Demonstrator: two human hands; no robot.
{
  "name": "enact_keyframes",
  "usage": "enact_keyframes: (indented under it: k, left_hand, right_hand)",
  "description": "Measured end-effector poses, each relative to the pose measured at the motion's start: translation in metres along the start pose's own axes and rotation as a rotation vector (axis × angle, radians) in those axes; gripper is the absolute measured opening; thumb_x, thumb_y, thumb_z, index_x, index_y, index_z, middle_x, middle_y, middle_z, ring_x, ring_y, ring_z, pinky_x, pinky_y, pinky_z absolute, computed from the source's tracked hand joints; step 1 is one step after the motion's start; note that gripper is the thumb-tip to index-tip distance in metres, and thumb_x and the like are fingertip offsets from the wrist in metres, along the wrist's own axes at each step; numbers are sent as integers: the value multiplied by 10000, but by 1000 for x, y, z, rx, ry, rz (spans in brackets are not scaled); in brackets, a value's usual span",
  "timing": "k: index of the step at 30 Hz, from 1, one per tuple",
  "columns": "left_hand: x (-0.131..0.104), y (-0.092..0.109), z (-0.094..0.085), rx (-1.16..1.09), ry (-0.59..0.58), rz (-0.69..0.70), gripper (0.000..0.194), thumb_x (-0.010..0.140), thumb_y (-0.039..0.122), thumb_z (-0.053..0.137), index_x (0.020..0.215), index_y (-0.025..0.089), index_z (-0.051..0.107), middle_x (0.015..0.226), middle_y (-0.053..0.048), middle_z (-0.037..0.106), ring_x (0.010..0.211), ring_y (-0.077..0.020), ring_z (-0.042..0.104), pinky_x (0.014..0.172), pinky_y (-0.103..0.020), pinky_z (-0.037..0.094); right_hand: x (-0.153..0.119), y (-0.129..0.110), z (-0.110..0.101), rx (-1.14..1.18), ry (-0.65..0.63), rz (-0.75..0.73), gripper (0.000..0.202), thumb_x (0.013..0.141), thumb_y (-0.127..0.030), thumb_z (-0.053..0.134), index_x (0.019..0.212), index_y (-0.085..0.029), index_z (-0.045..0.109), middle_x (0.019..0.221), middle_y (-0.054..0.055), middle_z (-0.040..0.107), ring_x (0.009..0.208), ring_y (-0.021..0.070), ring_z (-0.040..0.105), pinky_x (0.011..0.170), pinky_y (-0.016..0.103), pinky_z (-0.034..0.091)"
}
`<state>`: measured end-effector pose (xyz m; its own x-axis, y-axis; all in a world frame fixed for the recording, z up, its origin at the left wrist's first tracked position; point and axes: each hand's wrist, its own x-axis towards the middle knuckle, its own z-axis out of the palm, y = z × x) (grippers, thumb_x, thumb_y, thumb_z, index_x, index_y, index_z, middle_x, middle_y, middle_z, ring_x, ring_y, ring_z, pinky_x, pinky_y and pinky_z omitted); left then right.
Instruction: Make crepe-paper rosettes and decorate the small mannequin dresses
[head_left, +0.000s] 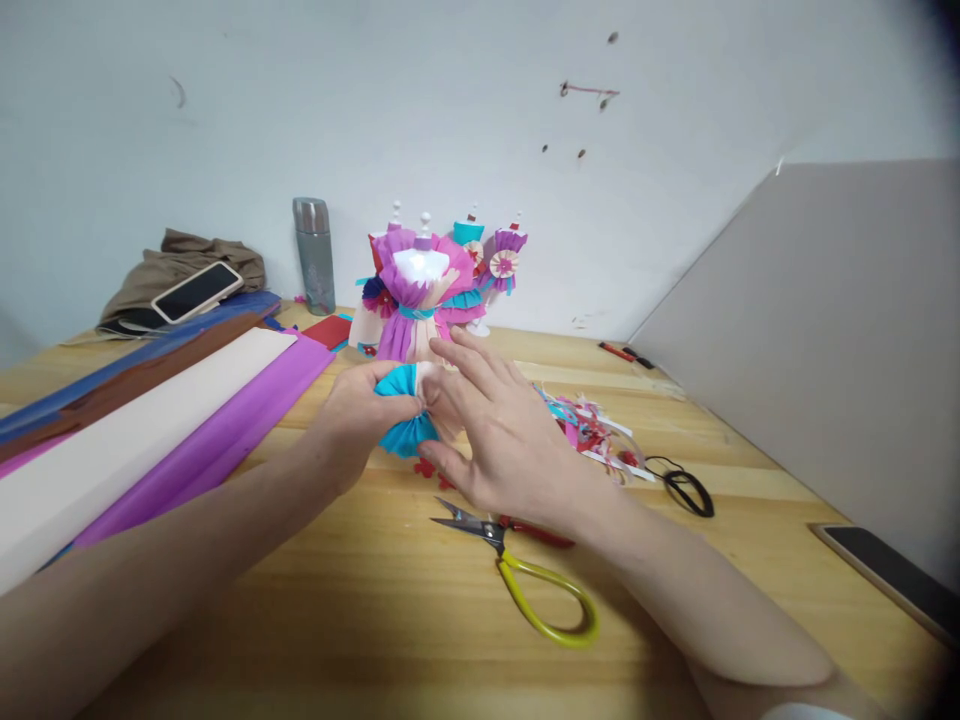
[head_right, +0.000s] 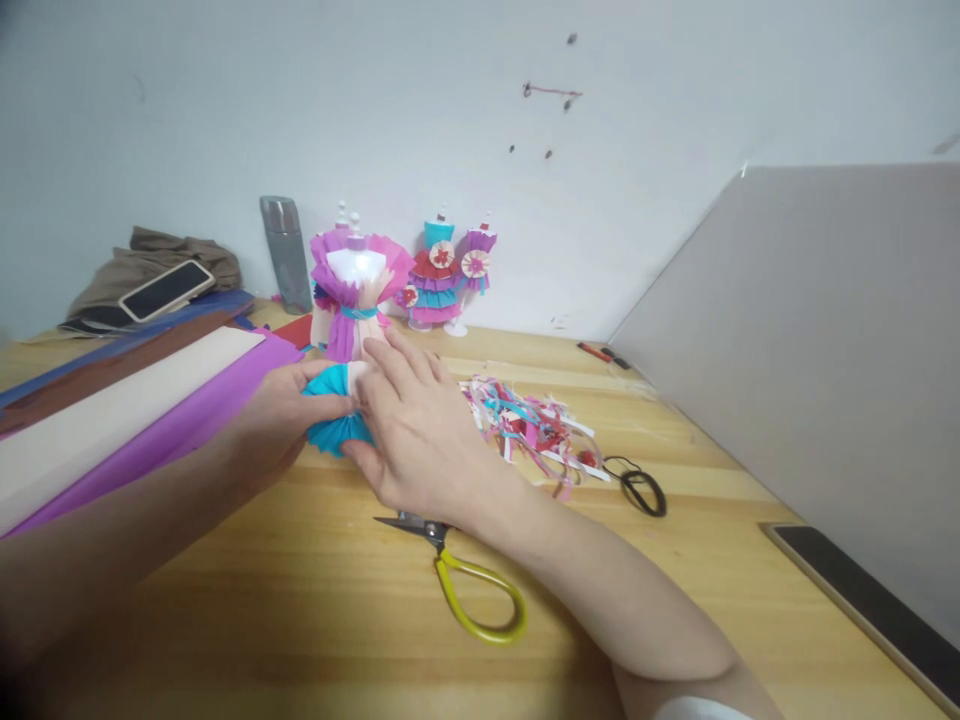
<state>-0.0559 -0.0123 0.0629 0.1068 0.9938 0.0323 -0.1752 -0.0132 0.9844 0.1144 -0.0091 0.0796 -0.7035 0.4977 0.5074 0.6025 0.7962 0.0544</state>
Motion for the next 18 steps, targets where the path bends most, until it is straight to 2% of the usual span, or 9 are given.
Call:
enact_keyframes:
  k: [2, 4, 7, 10, 13, 15, 18]
  left_hand:
    - [1, -2, -1, 4, 2, -10, 123, 583, 175, 713, 698, 164, 670, 566, 21, 600, 478, -93, 513, 451, -208, 408]
    - [1, -3, -1, 1, -29, -31, 152, 588, 197, 721, 730, 155, 686, 598, 7, 630, 508, -107, 547, 481, -217, 441]
    - [2, -3, 0, 34, -65, -40, 223, 599, 220, 733, 806, 144, 702, 677, -20, 678, 573, -143, 605, 535, -248, 489]
    - [2, -2, 2, 97, -19, -8, 395, 581, 233, 758, 959, 131, 701, 785, -46, 708, 665, -181, 643, 599, -284, 523]
    - [1, -1, 3, 213, 73, 37, 603, 600, 258, 742, 1182, 134, 645, 975, -93, 721, 860, -254, 675, 727, -357, 553]
    - [0, -1, 4, 326, 131, 82, 631, 631, 263, 703, 1245, 143, 618, 1119, -120, 696, 1007, -294, 654, 835, -411, 544]
    - [-1, -3, 3, 427, 148, 151, 602, 657, 261, 660, 1248, 155, 621, 1274, -129, 634, 1155, -316, 594, 975, -456, 487]
  right_hand:
    - [0, 4, -2, 25, 47, 15, 643, 838, -383, 603, 1384, -90, 431, 1480, 238, 417, 1410, 376, 347, 1095, 593, 371]
    - [1, 9, -6, 78, 89, 57, 690, 860, -385, 576, 1455, -118, 353, 1464, 220, 449, 1370, 355, 415, 1070, 578, 409]
    - [1, 17, -11, 244, 56, 154, 623, 876, -341, 557, 1449, -165, 388, 1383, 179, 555, 1235, 322, 563, 957, 520, 510]
    - [4, 22, -12, 474, -48, 261, 572, 865, -312, 580, 1404, -155, 468, 1247, 152, 658, 987, 259, 685, 819, 427, 569]
    - [7, 22, -9, 593, -110, 346, 508, 839, -254, 616, 1332, -147, 558, 1125, 125, 701, 785, 188, 682, 701, 341, 552]
    - [8, 22, -6, 627, -117, 354, 487, 820, -210, 632, 1303, -154, 593, 1034, 98, 712, 728, 161, 650, 655, 305, 514]
    - [9, 23, -3, 644, -113, 358, 495, 802, -174, 642, 1296, -169, 609, 950, 68, 703, 719, 149, 606, 643, 291, 468]
